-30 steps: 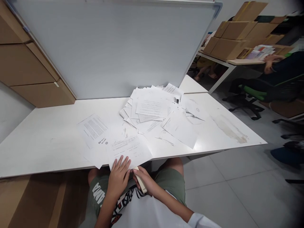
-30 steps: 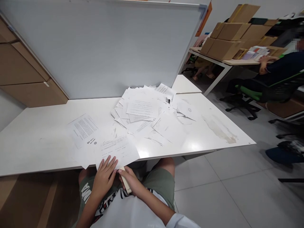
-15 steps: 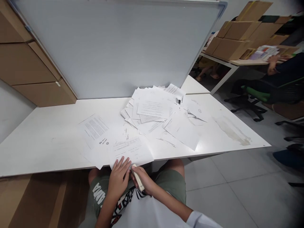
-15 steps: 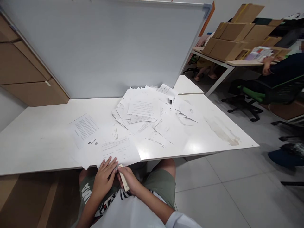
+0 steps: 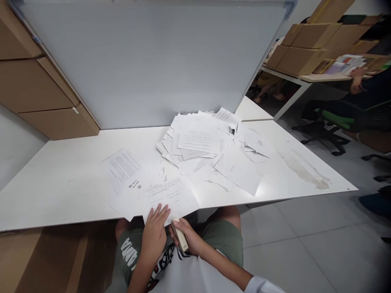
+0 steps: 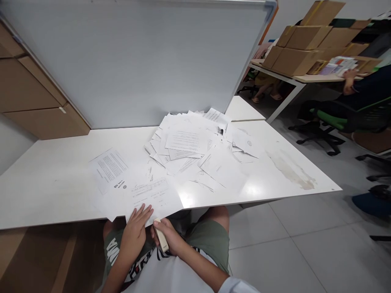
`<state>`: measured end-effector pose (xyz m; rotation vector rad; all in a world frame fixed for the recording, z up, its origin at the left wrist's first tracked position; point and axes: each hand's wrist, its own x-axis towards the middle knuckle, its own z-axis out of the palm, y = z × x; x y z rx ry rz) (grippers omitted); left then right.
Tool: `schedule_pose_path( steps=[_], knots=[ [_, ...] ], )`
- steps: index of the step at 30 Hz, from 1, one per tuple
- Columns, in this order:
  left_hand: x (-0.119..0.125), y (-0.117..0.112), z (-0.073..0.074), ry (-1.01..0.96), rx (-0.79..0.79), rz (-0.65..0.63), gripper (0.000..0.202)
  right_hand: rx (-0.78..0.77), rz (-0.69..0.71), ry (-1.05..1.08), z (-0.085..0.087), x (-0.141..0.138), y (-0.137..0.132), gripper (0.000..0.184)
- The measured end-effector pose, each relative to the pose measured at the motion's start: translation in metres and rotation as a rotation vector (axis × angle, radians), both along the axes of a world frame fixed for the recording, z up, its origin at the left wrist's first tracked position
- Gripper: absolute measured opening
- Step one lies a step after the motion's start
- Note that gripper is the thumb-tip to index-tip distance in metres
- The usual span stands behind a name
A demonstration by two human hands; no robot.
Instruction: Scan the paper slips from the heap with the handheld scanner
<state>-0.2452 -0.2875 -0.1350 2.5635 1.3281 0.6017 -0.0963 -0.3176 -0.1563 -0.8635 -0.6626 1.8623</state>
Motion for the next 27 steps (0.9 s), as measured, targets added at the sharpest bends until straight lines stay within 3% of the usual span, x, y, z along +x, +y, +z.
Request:
schedule_pose_path(
  steps=[6,12,17,21,24,27],
  knots=[
    [0.004,0.0,0.011,0.001,-0.053,-0.034,0.059,-0.208,0.126,0.136,-0.002,0.001,0.006,0.054],
    [0.003,-0.001,0.008,-0.017,-0.034,-0.036,0.056,-0.116,-0.025,-0.064,0.006,-0.005,0.005,0.056],
    [0.005,-0.003,0.012,-0.063,0.088,-0.043,0.051,-0.06,-0.048,-0.114,0.006,-0.006,0.004,0.06],
    [-0.002,-0.018,0.02,-0.226,0.253,0.09,0.037,-0.009,-0.062,-0.106,0.001,-0.004,0.004,0.058],
    [-0.02,-0.041,0.008,-0.319,0.338,0.131,0.032,0.049,-0.073,-0.113,0.004,0.001,0.002,0.055],
    [-0.041,-0.066,-0.025,-0.318,0.368,0.046,0.032,0.067,-0.109,-0.152,0.018,0.009,0.001,0.057]
  ],
)
